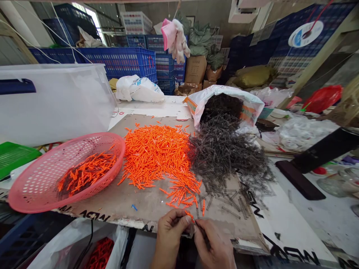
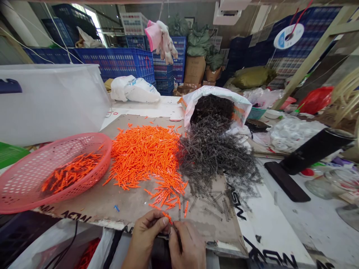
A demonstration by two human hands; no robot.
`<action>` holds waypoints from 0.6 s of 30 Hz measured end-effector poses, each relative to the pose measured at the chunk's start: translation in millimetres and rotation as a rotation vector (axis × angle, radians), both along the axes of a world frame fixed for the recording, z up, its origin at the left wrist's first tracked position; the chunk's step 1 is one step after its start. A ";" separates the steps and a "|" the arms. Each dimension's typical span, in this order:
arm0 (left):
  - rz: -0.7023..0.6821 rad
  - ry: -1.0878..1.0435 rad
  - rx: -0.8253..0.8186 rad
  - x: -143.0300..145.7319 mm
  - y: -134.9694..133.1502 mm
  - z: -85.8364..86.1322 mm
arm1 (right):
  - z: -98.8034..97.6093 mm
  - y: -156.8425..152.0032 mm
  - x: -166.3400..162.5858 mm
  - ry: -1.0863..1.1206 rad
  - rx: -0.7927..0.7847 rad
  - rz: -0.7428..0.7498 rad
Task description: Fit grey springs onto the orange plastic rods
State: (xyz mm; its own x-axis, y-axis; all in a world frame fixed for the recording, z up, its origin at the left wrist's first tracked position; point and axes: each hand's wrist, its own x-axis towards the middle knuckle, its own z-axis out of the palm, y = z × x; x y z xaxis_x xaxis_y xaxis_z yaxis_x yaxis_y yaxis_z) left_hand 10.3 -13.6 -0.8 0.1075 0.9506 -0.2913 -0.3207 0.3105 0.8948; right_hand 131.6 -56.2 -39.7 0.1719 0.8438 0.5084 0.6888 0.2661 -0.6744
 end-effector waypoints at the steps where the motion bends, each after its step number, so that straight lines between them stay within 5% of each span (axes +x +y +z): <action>1: -0.004 -0.014 -0.015 0.1 -0.3 1.1 | 1.4 0.5 -0.5 0.037 -0.016 0.008; 11: -0.053 -0.024 -0.053 -0.5 -1.0 -0.1 | 17.9 5.0 3.9 0.092 -0.152 0.189; 18: -0.164 -0.122 -0.120 -4.6 3.0 -4.8 | 17.0 3.5 7.2 0.350 -0.323 0.307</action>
State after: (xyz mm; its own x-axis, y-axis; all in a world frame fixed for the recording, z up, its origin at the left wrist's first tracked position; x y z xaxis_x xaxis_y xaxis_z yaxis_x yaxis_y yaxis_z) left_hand 5.7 -10.6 -5.7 0.2991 0.8769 -0.3761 -0.3604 0.4688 0.8064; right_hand 138.9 -52.7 -22.7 0.0064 0.9848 0.1734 0.3332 0.1613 -0.9290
